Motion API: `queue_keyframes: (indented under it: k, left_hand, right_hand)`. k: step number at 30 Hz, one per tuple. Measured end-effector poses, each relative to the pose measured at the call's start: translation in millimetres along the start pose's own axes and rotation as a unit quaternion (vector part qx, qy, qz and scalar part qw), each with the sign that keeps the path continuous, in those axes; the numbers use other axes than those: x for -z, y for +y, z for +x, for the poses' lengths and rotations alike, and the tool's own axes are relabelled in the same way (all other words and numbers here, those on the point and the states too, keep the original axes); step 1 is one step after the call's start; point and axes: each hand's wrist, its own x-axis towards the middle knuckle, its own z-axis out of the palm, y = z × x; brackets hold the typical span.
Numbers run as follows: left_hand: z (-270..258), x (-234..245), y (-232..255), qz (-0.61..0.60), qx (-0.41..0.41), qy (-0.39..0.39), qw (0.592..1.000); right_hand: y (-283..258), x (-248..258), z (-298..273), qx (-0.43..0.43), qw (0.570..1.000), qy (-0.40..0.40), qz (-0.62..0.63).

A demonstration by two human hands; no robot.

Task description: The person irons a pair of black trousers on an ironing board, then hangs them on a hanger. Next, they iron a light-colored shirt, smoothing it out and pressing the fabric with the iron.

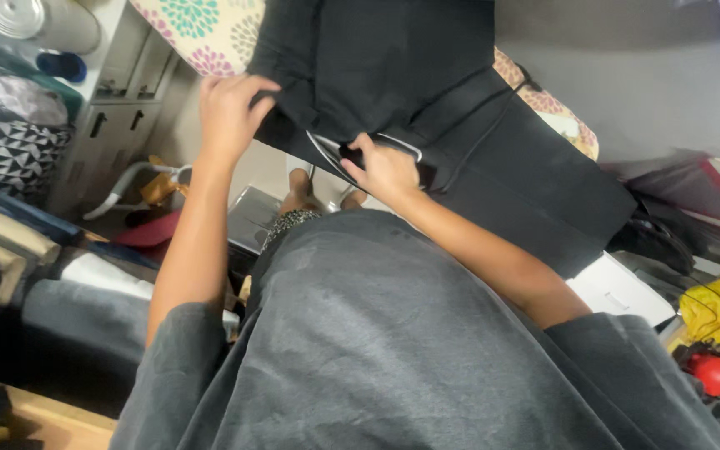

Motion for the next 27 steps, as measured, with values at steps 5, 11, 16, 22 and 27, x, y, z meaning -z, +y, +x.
queue_keyframes:
  k: [5, 11, 16, 22, 27]
  left_hand:
    - [47.7, -11.5, -11.7, -0.008, -0.016, -0.028, 0.999]
    - [73.8, -22.5, -37.5, 0.038, -0.069, -0.019, 0.997]
    - [85.4, -18.7, -46.0, 0.023, -0.093, -0.035, 0.995]
    - [92.8, -12.8, -40.7, -0.010, -0.104, -0.065, 0.992]
    - [89.1, -4.4, -38.2, -0.017, -0.096, -0.106, 0.990]
  right_hand:
    - [-47.7, -23.1, 37.0, 0.050, 0.999, 0.020, -0.002]
    - [-40.4, -9.9, 31.2, 0.085, 0.993, -0.080, -0.002]
    - [-4.7, 22.1, -34.7, -0.016, 0.997, 0.023, 0.067]
    - [-13.6, -1.0, -5.7, -0.107, 0.994, -0.007, 0.011]
    - [-63.9, -25.5, 50.1, -0.025, 0.999, -0.019, -0.011]
